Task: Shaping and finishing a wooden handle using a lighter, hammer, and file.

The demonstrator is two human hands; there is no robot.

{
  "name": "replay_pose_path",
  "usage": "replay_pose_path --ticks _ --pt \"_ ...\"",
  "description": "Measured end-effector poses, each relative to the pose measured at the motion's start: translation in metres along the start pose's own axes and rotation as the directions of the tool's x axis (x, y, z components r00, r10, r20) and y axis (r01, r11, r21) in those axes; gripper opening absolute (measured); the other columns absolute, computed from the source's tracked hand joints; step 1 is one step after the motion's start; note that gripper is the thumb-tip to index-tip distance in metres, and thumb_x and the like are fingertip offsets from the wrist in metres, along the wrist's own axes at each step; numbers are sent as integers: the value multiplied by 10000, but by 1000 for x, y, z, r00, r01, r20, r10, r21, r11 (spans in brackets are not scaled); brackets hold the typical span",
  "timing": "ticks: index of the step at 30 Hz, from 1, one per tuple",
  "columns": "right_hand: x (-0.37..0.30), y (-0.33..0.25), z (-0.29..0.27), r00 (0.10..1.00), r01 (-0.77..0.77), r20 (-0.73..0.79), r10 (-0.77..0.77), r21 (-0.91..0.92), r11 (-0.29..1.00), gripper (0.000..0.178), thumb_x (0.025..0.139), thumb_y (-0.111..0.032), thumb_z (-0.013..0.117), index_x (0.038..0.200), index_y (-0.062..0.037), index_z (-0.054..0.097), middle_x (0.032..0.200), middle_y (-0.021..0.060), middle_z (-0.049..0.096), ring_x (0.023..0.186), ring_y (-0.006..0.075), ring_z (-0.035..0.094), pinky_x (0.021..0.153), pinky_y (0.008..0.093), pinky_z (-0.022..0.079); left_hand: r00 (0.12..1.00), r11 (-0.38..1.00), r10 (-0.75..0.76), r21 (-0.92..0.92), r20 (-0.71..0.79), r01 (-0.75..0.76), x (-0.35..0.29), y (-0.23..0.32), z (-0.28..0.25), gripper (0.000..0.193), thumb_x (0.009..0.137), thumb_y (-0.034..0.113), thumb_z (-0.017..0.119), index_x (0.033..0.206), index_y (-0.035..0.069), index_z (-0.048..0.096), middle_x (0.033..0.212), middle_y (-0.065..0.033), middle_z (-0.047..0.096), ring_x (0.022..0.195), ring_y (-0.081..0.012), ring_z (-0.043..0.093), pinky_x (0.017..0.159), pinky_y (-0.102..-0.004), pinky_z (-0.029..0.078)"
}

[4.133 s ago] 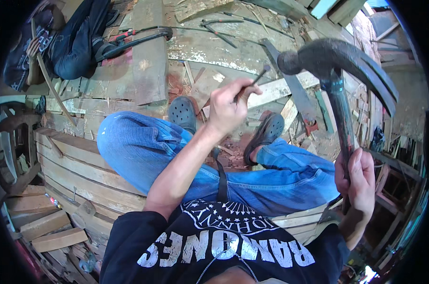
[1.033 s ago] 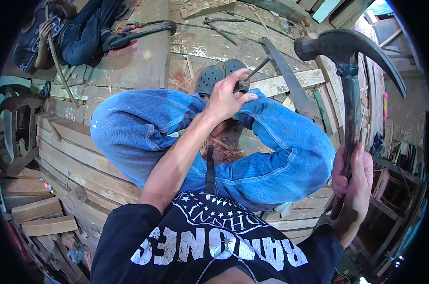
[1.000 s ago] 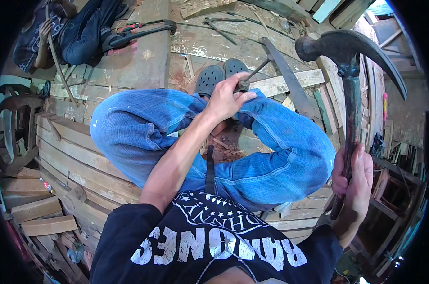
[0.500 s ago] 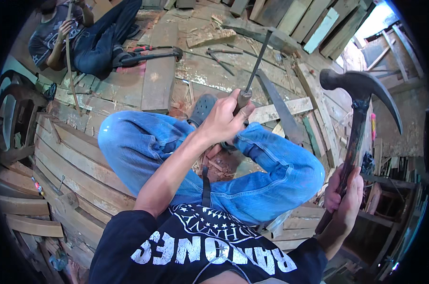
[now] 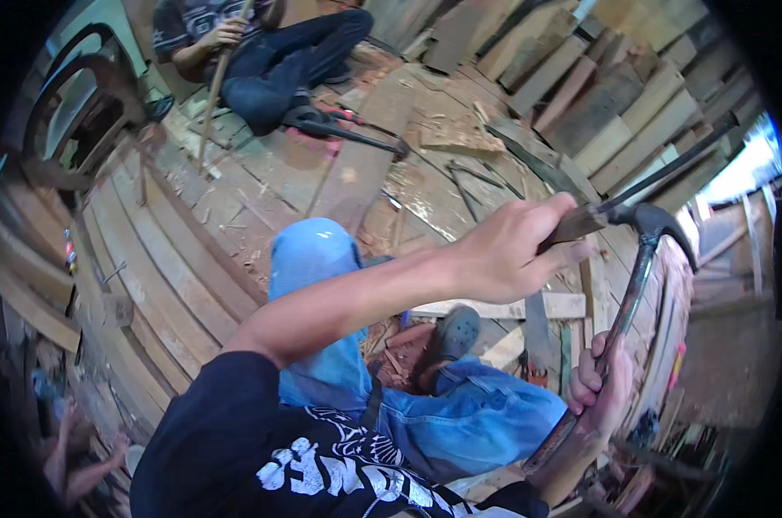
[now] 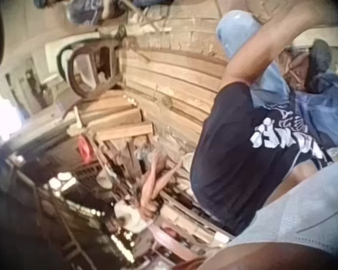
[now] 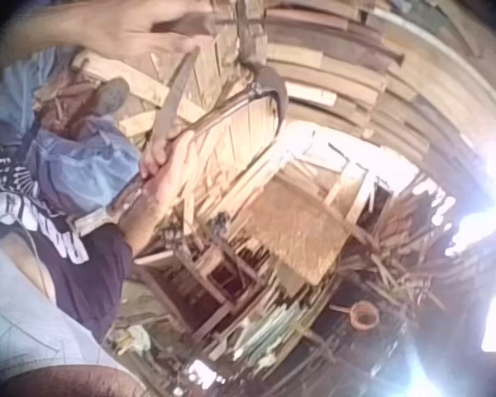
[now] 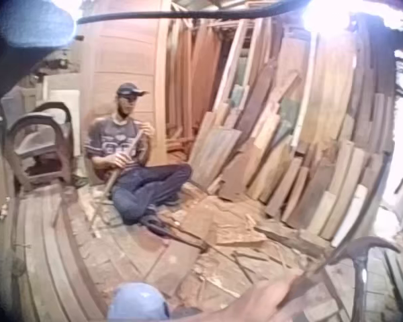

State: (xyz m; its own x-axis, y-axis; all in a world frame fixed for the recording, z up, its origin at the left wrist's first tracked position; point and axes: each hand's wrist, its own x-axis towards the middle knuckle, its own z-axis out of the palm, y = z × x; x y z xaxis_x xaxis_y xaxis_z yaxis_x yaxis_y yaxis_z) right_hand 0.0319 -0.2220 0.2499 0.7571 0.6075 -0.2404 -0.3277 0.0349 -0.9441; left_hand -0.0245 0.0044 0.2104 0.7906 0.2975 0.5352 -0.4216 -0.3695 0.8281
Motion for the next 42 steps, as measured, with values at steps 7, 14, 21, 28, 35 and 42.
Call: replay_pose_path --ticks 7,14,21,28,35,42 --pt "172 90 -93 985 -107 -30 168 -875 473 315 891 -334 559 769 -44 568 517 12 462 390 129 427 359 285 341 951 998 -62 -17 -301 60 6 -45 -3 309 907 302 544 939 -3 510 555 -71 455 503 -138 443 484 -320 365" --pt "210 283 -217 834 533 550 -40 -823 -197 279 789 -247 597 793 27 541 654 245 578 634 427 581 569 491 458 959 991 -131 -15 -252 131 22 -59 19 407 897 324 525 1018 -62 477 608 -193 522 578 -350 541 543 -415 415" --pt "182 383 -195 970 205 211 -122 -977 -59 373 840 -347 562 774 20 549 646 257 583 605 426 573 546 493 446 970 982 -188 -17 -153 188 24 -64 29 478 916 380 457 1075 -70 434 683 -253 558 668 -426 572 593 -474 436" --pt "173 382 -211 990 -138 -140 5 -965 221 433 842 -442 521 918 -46 677 765 216 642 763 381 631 689 461 480 963 975 -223 -34 -151 220 22 -76 40 516 925 398 454 1096 -89 441 714 -246 562 667 -407 578 572 -450 436" --pt "222 276 -210 977 81 142 156 -935 345 356 802 -324 643 987 -20 634 800 148 669 735 270 653 672 367 510 921 930 -368 -56 -124 364 20 -72 29 529 921 402 432 1180 -60 433 757 -277 583 754 -427 589 659 -473 460" --pt "195 92 -46 826 251 467 315 -806 536 501 716 -152 770 1124 25 538 946 97 649 860 180 620 734 308 506 884 966 -255 -77 -391 245 23 -96 38 512 911 399 462 1115 -70 475 693 -232 585 657 -386 602 595 -449 450"
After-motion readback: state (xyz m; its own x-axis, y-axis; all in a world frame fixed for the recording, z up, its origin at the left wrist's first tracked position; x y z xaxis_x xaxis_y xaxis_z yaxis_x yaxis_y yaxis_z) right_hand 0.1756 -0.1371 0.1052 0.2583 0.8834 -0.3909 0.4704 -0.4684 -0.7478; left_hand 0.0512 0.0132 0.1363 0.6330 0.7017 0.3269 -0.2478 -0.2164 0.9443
